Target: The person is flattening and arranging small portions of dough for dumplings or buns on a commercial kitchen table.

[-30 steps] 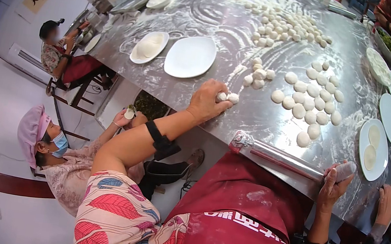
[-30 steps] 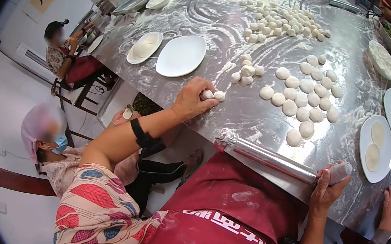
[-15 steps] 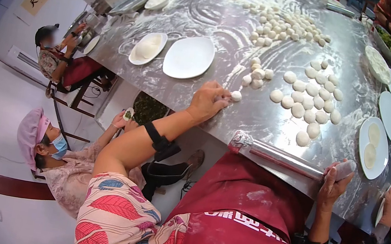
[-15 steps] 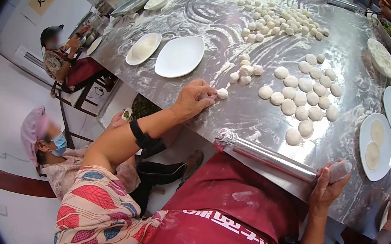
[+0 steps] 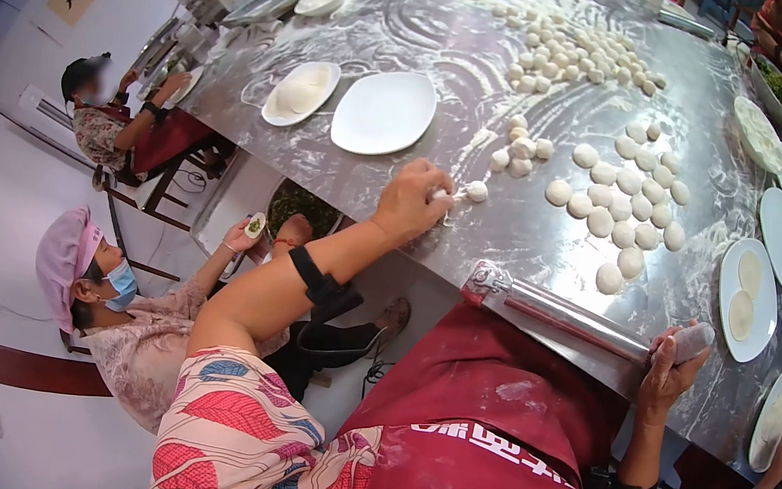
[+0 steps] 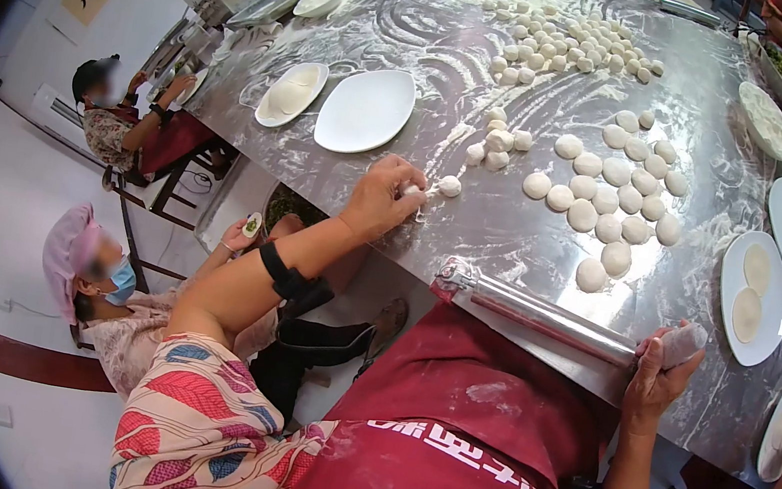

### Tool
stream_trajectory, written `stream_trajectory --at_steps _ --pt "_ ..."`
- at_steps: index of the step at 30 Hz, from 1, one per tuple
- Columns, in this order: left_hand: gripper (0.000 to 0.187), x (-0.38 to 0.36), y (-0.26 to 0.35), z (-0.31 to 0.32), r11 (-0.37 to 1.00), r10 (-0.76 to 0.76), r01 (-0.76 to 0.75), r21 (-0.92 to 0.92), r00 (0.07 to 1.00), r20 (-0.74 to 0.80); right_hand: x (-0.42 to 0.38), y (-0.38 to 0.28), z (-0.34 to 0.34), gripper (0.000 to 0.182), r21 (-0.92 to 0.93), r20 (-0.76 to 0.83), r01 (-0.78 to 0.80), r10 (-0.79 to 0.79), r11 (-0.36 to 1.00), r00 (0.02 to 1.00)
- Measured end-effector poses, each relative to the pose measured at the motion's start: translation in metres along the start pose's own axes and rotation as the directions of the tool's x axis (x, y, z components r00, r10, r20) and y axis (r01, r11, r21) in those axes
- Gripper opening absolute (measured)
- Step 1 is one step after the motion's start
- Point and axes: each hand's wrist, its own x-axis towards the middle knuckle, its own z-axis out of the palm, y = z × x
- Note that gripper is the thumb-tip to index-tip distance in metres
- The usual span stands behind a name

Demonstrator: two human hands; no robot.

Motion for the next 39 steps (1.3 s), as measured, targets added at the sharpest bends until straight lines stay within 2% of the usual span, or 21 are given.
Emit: stream_trajectory --at_steps 4,7,13,16,19,22,25,28,31,32,35,38,39 --pt "0.026 -0.001 -0.016 -0.007 1.000 0.024 -0.024 -0.005 0.999 -0.046 -0.001 -0.002 0.002 0.042 0.011 -0.007 0.003 -0.003 1.000 1.000" --pt "0.032 -0.008 -0.007 -0.008 0.967 -0.073 0.050 -0.251 0.994 -0.082 0.000 -0.002 0.001 0.042 -0.016 0.003 0.010 -0.010 1.000 1.000" --pt "0.045 -0.008 -0.020 -0.006 0.989 0.047 -0.057 -0.139 0.996 -0.074 0.000 -0.001 0.000 0.040 -0.023 0.005 0.022 -0.022 0.999 1.000" --pt "0.054 -0.009 -0.015 -0.015 0.982 0.064 -0.062 -0.179 0.998 0.008 0.000 -0.001 0.000 0.039 -0.019 0.006 0.015 -0.015 1.000 1.000" --pt "0.075 0.004 -0.014 -0.027 0.974 0.144 -0.130 -0.185 0.987 0.066 0.000 -0.002 0.001 0.040 -0.045 0.010 0.044 -0.043 0.998 0.999" --pt "0.097 0.022 -0.003 -0.037 0.923 0.383 -0.385 0.000 0.919 0.088 0.000 0.001 0.001 0.041 -0.009 0.005 0.038 -0.038 0.999 0.999" --pt "0.109 0.030 0.018 -0.033 0.918 0.369 -0.387 0.088 0.914 0.171 0.001 0.000 0.001 0.042 -0.015 0.011 0.038 -0.038 0.999 0.999" --pt "0.120 0.033 0.005 -0.001 0.865 0.330 -0.384 0.321 0.920 0.212 0.001 0.000 0.002 0.043 0.005 0.012 0.040 -0.040 0.999 0.999" --pt "0.121 0.028 -0.002 0.015 0.869 0.155 -0.269 0.415 0.945 0.288 0.002 -0.002 0.002 0.043 -0.008 0.012 0.032 -0.032 0.999 0.999" --pt "0.122 0.028 -0.001 0.014 0.898 0.111 -0.225 0.379 0.948 0.299 -0.001 -0.003 0.001 0.043 -0.037 0.011 0.030 -0.029 0.999 1.000" --pt "0.123 0.028 -0.012 0.016 0.880 0.111 -0.249 0.405 0.936 0.336 0.005 -0.002 0.001 0.043 -0.071 0.015 0.058 -0.057 0.996 0.998" --pt "0.126 0.037 0.015 0.002 0.901 -0.046 -0.154 0.406 0.896 0.442 0.000 -0.004 0.002 0.044 -0.037 0.014 0.042 -0.042 0.998 0.999" --pt "0.126 0.041 0.029 0.000 0.907 -0.042 -0.131 0.401 0.918 0.395 -0.001 -0.007 0.002 0.043 -0.024 0.014 0.031 -0.030 0.999 0.999"
